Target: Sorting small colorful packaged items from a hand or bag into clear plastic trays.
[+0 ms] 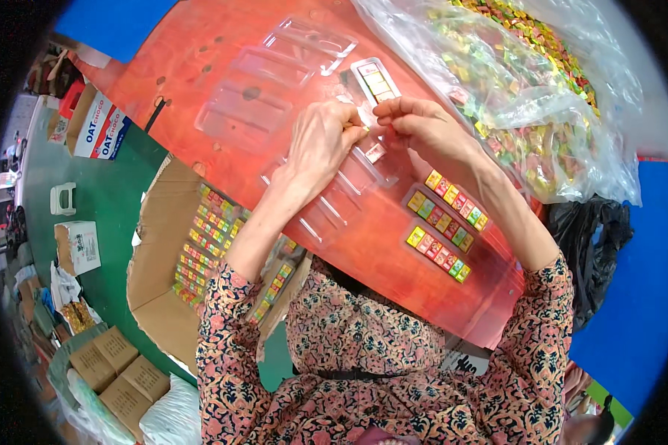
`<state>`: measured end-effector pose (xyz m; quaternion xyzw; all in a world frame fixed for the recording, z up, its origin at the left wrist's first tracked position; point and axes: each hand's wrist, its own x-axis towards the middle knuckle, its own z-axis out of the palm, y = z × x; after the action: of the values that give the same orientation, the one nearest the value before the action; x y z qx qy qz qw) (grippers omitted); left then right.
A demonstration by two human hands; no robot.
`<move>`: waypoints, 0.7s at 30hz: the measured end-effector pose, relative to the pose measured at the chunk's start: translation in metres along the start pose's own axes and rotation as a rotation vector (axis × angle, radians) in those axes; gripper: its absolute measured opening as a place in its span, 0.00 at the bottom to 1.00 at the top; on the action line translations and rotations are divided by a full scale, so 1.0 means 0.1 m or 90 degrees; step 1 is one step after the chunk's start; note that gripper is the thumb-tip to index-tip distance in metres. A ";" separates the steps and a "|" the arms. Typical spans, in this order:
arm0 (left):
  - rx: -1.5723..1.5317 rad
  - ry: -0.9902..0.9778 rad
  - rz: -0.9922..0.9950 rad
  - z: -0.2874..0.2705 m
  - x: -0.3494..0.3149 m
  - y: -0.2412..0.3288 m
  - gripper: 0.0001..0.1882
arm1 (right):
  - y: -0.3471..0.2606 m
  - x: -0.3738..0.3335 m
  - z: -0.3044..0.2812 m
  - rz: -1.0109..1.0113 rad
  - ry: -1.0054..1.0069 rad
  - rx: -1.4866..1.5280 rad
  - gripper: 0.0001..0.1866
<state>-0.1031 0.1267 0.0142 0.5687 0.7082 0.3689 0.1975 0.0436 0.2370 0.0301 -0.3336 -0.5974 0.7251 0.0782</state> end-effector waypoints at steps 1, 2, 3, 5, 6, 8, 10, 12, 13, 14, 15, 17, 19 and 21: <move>0.030 -0.001 0.004 0.01 0.00 -0.01 0.07 | 0.00 -0.04 0.02 0.005 -0.041 0.048 0.11; 0.059 -0.002 0.010 0.01 0.01 0.01 0.07 | -0.03 -0.08 0.07 -0.002 -0.033 0.066 0.13; 0.059 -0.003 0.010 0.01 0.02 0.03 0.07 | -0.01 -0.10 0.08 -0.001 -0.033 0.067 0.13; 0.078 -0.019 -0.025 0.00 0.04 0.08 0.07 | 0.07 -0.10 0.10 -0.089 0.030 -0.045 0.15; 0.078 -0.020 -0.026 0.01 0.04 0.06 0.07 | 0.10 -0.10 0.12 -0.107 0.053 -0.047 0.15; 0.173 0.048 0.072 0.04 0.04 -0.01 0.07 | 0.21 -0.02 0.12 -0.183 0.076 -0.110 0.14; 0.165 0.043 0.064 0.06 0.03 -0.07 0.06 | 0.27 0.01 0.11 -0.259 0.099 -0.174 0.13; 0.156 0.039 0.056 0.05 0.02 -0.08 0.06 | 0.23 0.01 0.14 -0.261 0.089 -0.246 0.14; 0.157 0.047 0.060 0.05 0.01 -0.08 0.06 | 0.24 0.03 0.16 -0.261 0.087 -0.245 0.14; 0.156 0.054 0.065 0.04 0.01 -0.06 0.06 | 0.25 0.03 0.17 -0.275 0.102 -0.300 0.14; 0.155 0.053 0.066 0.04 0.00 -0.04 0.06 | 0.26 0.04 0.18 -0.289 0.117 -0.356 0.14; 0.096 0.068 0.022 0.01 -0.02 0.00 0.07 | 0.25 0.03 0.22 -0.322 0.140 -0.375 0.13; 0.098 0.088 0.049 0.02 -0.03 -0.06 0.06 | 0.26 0.04 0.25 -0.357 0.162 -0.394 0.12; 0.099 0.107 0.079 0.02 -0.03 -0.10 0.07 | 0.31 0.08 0.26 -0.441 0.223 -0.524 0.11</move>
<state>-0.1076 0.1233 0.0048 0.5920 0.7123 0.3706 0.0695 0.0313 0.2118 0.0004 -0.2364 -0.8836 0.2981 0.2728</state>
